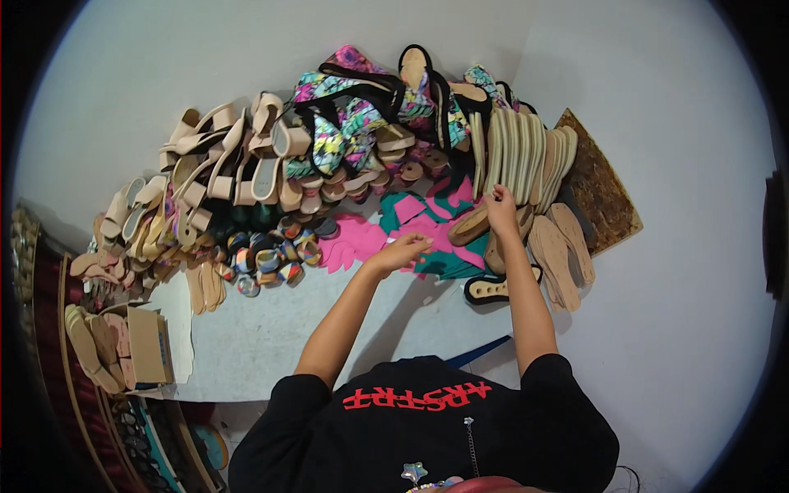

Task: Organizing and bundling stacks of shoe soles or sandal components in a factory setting.

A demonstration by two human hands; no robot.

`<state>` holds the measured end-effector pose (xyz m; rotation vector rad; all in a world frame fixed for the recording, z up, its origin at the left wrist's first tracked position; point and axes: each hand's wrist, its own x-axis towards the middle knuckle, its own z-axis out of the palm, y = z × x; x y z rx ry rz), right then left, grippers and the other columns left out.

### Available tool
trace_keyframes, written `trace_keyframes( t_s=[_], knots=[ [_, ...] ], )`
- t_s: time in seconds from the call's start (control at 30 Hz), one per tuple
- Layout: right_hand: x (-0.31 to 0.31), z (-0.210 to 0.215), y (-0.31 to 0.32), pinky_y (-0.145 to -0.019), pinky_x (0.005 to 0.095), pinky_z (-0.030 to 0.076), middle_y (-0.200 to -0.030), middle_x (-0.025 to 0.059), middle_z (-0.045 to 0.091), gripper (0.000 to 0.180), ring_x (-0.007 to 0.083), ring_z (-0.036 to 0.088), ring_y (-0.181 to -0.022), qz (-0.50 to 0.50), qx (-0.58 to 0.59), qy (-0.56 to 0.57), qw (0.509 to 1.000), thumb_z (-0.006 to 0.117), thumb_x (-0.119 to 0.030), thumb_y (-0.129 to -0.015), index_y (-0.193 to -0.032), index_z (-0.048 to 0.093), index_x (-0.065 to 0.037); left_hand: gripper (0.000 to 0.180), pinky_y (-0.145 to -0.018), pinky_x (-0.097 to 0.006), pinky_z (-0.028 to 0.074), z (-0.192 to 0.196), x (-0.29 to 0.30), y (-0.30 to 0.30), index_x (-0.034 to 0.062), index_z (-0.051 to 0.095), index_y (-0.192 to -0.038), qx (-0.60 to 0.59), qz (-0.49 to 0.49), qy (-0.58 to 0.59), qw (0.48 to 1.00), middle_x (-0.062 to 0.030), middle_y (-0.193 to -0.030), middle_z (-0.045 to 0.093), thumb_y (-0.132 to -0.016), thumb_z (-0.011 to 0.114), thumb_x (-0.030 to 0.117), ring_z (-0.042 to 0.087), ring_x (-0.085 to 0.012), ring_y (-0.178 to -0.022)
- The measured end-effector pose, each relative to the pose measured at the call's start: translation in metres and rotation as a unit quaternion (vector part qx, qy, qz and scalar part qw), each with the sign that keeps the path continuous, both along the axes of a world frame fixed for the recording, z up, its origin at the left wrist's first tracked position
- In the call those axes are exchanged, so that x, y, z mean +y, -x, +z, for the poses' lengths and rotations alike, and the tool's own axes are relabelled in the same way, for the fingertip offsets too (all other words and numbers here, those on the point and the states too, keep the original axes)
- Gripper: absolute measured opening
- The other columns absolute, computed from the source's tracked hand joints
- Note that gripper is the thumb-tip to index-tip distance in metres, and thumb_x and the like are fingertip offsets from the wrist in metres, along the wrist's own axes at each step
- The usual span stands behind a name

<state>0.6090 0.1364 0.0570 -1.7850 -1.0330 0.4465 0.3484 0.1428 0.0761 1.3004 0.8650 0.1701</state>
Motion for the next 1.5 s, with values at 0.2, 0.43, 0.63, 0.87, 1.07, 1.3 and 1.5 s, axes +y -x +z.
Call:
trace_keyframes(
  t_s=[0.2, 0.43, 0.63, 0.87, 1.07, 1.3, 1.5],
  knots=[
    [0.036, -0.014, -0.024, -0.093, 0.0448, 0.032, -0.119, 0.0194, 0.037, 0.057, 0.0390, 0.039, -0.109, -0.069, -0.139, 0.076, 0.985, 0.059, -0.020, -0.074, -0.123, 0.034, -0.004, 0.041, -0.076, -0.029, 0.042, -0.024, 0.065, -0.098, 0.0073, 0.047, -0.114, -0.049, 0.026, -0.099, 0.994, -0.0027, -0.104, 0.055, -0.082, 0.056, 0.032, 0.052, -0.0123, -0.091],
    [0.063, -0.002, 0.006, -0.084, 0.0412, 0.039, -0.111, 0.0198, 0.039, 0.055, 0.0379, 0.043, -0.104, -0.077, -0.157, 0.001, 0.985, 0.061, -0.008, -0.073, -0.122, 0.035, -0.006, 0.050, -0.083, -0.031, 0.042, -0.104, 0.144, -0.169, -0.0015, 0.038, -0.124, -0.066, 0.144, -0.391, 0.906, -0.0134, -0.107, 0.055, -0.080, 0.057, 0.010, 0.053, -0.0209, -0.098],
    [0.038, -0.023, -0.028, -0.079, 0.0432, 0.038, -0.104, 0.0147, 0.039, 0.046, 0.0340, 0.040, -0.098, -0.124, -0.262, 0.091, 0.953, 0.060, -0.007, -0.071, -0.115, 0.050, -0.014, 0.064, -0.084, -0.032, 0.041, -0.082, 0.126, -0.243, -0.0029, 0.031, -0.126, -0.038, 0.134, -0.199, 0.970, -0.0221, -0.114, 0.051, -0.077, 0.059, 0.029, 0.052, -0.0261, -0.103],
    [0.061, -0.021, -0.009, -0.087, 0.0458, 0.030, -0.117, 0.0155, 0.034, 0.048, 0.0340, 0.033, -0.107, -0.145, -0.293, 0.108, 0.939, 0.055, -0.006, -0.073, -0.120, 0.048, -0.007, 0.057, -0.078, -0.033, 0.045, -0.121, 0.172, -0.254, -0.0036, 0.040, -0.116, -0.073, 0.144, -0.249, 0.955, -0.0194, -0.103, 0.056, -0.069, 0.066, 0.014, 0.057, -0.0237, -0.091],
    [0.054, -0.019, -0.019, -0.089, 0.0463, 0.030, -0.118, 0.0137, 0.033, 0.041, 0.0343, 0.033, -0.107, -0.144, -0.228, 0.105, 0.957, 0.054, -0.007, -0.073, -0.114, 0.054, -0.012, 0.061, -0.082, -0.039, 0.042, -0.112, 0.164, -0.255, -0.0043, 0.040, -0.110, -0.117, 0.162, -0.310, 0.930, -0.0239, -0.099, 0.053, -0.061, 0.068, 0.020, 0.051, -0.0368, -0.099],
    [0.043, -0.031, -0.027, -0.088, 0.0471, 0.029, -0.114, 0.0143, 0.034, 0.033, 0.0345, 0.031, -0.107, -0.185, -0.187, 0.049, 0.964, 0.055, -0.010, -0.073, -0.106, 0.056, -0.012, 0.058, -0.079, -0.040, 0.044, -0.072, 0.128, -0.250, -0.0023, 0.038, -0.102, -0.086, 0.145, -0.340, 0.925, -0.0244, -0.096, 0.056, -0.059, 0.070, 0.020, 0.055, -0.0377, -0.093],
    [0.012, -0.005, -0.020, -0.087, 0.0417, 0.032, -0.106, 0.0140, 0.039, 0.034, 0.0326, 0.038, -0.100, -0.167, -0.191, 0.013, 0.967, 0.061, -0.015, -0.072, -0.104, 0.051, -0.009, 0.064, -0.078, -0.033, 0.045, -0.055, 0.106, -0.235, -0.0050, 0.039, -0.108, -0.173, 0.156, -0.293, 0.928, -0.0201, -0.097, 0.057, -0.061, 0.072, 0.022, 0.058, -0.0268, -0.090]
  ],
)
